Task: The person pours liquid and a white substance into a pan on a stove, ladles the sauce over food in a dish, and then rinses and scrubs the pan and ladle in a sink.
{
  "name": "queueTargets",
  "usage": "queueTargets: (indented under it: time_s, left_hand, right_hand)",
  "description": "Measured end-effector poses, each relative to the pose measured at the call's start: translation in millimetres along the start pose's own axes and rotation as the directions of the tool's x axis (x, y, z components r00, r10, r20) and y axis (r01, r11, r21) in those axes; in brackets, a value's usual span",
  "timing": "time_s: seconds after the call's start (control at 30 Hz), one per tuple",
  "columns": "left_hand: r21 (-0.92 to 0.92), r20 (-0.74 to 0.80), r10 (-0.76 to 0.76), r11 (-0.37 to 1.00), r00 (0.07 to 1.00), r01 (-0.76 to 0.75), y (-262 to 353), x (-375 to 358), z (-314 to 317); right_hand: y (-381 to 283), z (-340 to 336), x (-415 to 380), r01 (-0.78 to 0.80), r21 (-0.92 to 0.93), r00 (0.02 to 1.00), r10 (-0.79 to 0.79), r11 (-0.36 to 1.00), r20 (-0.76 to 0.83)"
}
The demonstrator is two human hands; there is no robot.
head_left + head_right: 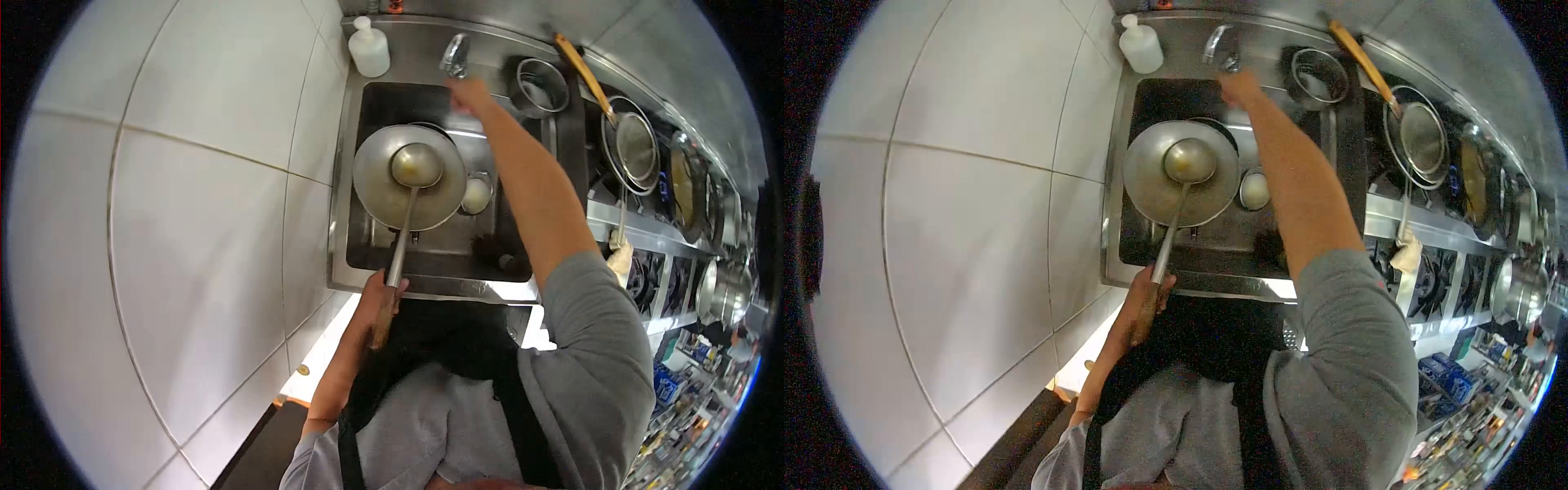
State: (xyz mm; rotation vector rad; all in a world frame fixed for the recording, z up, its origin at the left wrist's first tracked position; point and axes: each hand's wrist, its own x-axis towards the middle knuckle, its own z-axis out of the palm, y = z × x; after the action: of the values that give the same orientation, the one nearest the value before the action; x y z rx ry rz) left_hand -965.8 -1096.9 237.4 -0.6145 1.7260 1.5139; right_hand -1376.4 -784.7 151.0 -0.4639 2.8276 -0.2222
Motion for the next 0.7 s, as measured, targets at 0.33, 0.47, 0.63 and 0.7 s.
queueTargets:
  time_s: [0.33,0.47,0.63,0.7]
  left_hand:
    - [-0.046,0.006,-0.066,0.997,0.998,0.067,-1,87,3]
    - [-0.056,0.11,-0.072,0.995,0.991,0.078,-2,118,1]
    - [-0.104,0.127,-0.034,0.993,0.991,0.048,11,131,11]
    - [-0.111,0.122,-0.043,0.992,0.992,0.056,23,133,20]
  right_hand:
    - [-67,11,-9,-0.193,0.979,0.978,0.088,0.072,0.187]
    - [-66,38,-9,-0.121,0.903,0.979,0.102,-0.412,0.177]
    - [-67,33,-20,-0.179,0.979,0.944,0.296,0.096,0.143]
    - [-71,47,-40,-0.195,0.876,0.955,0.288,0.441,0.068]
